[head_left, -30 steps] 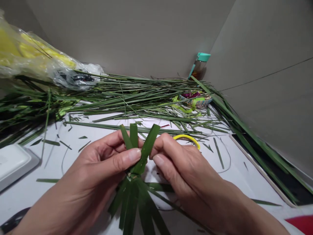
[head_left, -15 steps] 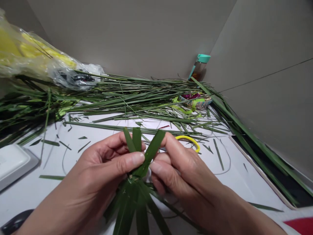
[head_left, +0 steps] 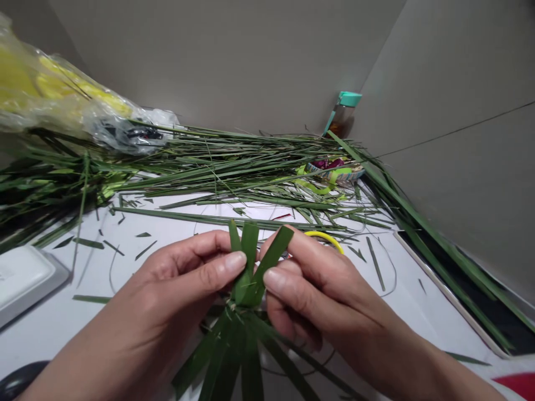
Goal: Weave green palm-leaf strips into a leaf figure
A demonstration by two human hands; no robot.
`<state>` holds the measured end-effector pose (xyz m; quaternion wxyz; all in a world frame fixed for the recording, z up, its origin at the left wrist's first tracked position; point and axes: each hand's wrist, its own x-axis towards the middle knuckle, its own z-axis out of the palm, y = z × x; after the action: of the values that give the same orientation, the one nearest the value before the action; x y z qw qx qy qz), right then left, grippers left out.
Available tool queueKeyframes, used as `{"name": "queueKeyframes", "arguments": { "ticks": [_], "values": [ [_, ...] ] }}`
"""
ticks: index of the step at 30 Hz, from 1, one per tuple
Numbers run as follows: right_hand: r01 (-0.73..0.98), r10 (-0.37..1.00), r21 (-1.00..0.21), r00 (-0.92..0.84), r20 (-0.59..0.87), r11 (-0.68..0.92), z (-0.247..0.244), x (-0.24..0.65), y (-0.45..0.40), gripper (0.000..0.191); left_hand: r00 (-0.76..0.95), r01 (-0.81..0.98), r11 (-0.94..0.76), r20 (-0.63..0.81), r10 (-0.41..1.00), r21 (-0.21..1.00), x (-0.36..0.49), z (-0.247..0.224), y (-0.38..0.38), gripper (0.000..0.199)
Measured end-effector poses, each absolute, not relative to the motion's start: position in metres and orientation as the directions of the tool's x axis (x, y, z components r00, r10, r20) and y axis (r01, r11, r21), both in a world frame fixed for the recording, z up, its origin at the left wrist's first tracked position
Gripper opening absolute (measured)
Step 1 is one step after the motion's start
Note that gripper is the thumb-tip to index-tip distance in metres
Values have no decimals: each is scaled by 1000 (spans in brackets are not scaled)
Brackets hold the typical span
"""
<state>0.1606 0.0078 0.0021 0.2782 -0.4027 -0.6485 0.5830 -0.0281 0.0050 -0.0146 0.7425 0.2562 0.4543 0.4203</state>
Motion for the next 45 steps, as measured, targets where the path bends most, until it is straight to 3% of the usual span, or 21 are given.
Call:
{"name": "queueKeyframes", "arguments": {
  "ticks": [7,11,20,33,38,45],
  "values": [
    [146,861,-989,-501,-89,-17,8,166,9,20,457,-271,467,-315,832,842,-34,-8,14,19],
    [158,874,-987,-476,-95,-22,8,168,7,16,475,-250,435,-282,834,865,-37,-5,19,18],
    [44,868,-994,-486,-106,-96,4,170,5,18,412,-307,382,-240,879,872,-27,-5,21,40],
    [40,874,-997,-481,-72,-60,5,171,2,21,427,-359,451,-286,858,817,-40,-12,8,46],
    [95,911,-994,-405,-81,-47,6,168,-4,20,434,-362,487,-318,843,795,-30,-5,9,40],
    [301,933,-944,-359,18,134,1,168,-7,16,374,-399,450,-306,876,799,-20,6,17,47]
  ]
}}
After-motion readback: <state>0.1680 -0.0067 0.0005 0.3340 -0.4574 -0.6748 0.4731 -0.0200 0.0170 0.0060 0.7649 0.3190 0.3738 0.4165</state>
